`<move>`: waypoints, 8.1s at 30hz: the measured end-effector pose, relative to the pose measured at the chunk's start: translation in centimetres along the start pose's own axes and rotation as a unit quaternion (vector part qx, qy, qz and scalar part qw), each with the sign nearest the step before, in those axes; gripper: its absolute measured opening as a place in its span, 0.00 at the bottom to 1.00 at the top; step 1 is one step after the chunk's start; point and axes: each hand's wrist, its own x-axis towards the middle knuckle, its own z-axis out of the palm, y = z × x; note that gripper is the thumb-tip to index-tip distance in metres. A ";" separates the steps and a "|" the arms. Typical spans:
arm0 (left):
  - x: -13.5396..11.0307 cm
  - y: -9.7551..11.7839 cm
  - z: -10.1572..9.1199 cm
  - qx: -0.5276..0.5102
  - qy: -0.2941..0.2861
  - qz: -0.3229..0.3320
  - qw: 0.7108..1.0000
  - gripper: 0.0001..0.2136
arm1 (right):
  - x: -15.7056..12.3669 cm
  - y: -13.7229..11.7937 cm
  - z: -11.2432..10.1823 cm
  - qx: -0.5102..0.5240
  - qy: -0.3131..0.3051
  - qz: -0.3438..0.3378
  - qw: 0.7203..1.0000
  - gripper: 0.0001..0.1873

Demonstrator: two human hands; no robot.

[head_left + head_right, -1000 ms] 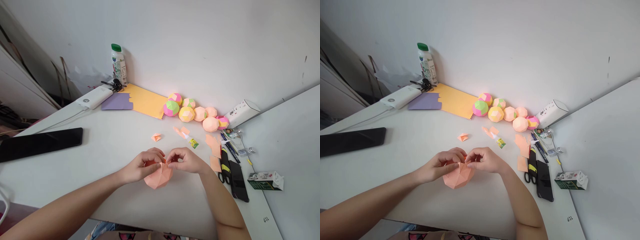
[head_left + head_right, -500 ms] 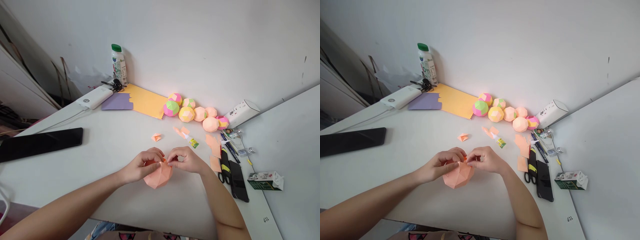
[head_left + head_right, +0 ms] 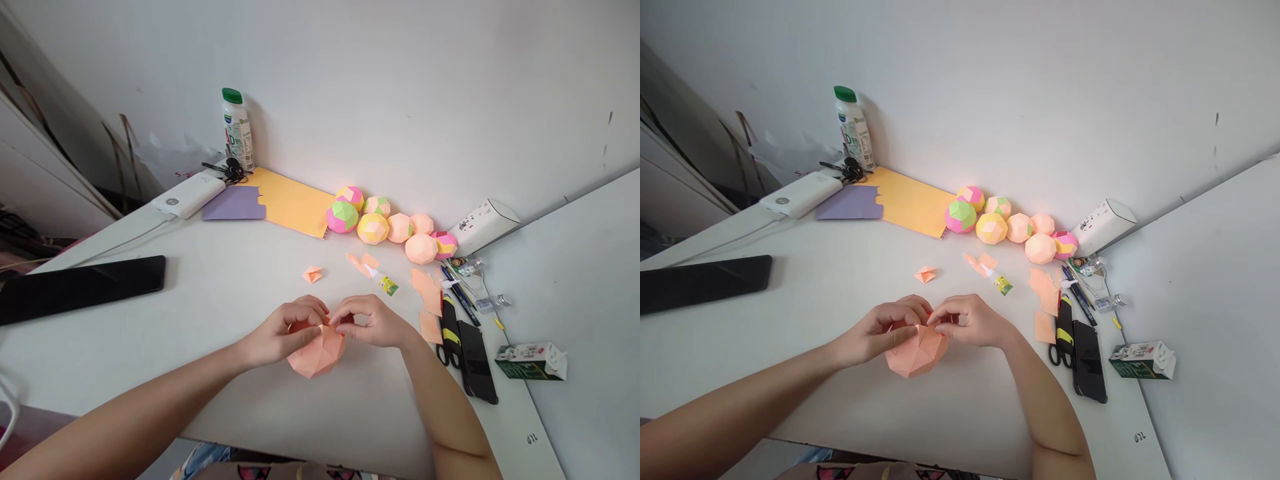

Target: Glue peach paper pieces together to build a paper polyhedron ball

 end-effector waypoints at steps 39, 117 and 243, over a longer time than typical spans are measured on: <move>0.3 0.7 0.2 0.050 -0.054 0.026 0.997 0.12 | -0.1 -0.6 1.0 0.024 0.021 -0.012 0.999 0.04; 0.0 -0.7 1.1 -0.019 0.015 -0.124 0.992 0.25 | 0.2 -0.4 2.1 0.213 0.046 0.151 0.964 0.13; -0.3 -0.7 0.7 0.012 -0.048 -0.019 0.999 0.13 | -3.5 -4.9 -0.3 -0.145 0.153 -0.132 0.969 0.19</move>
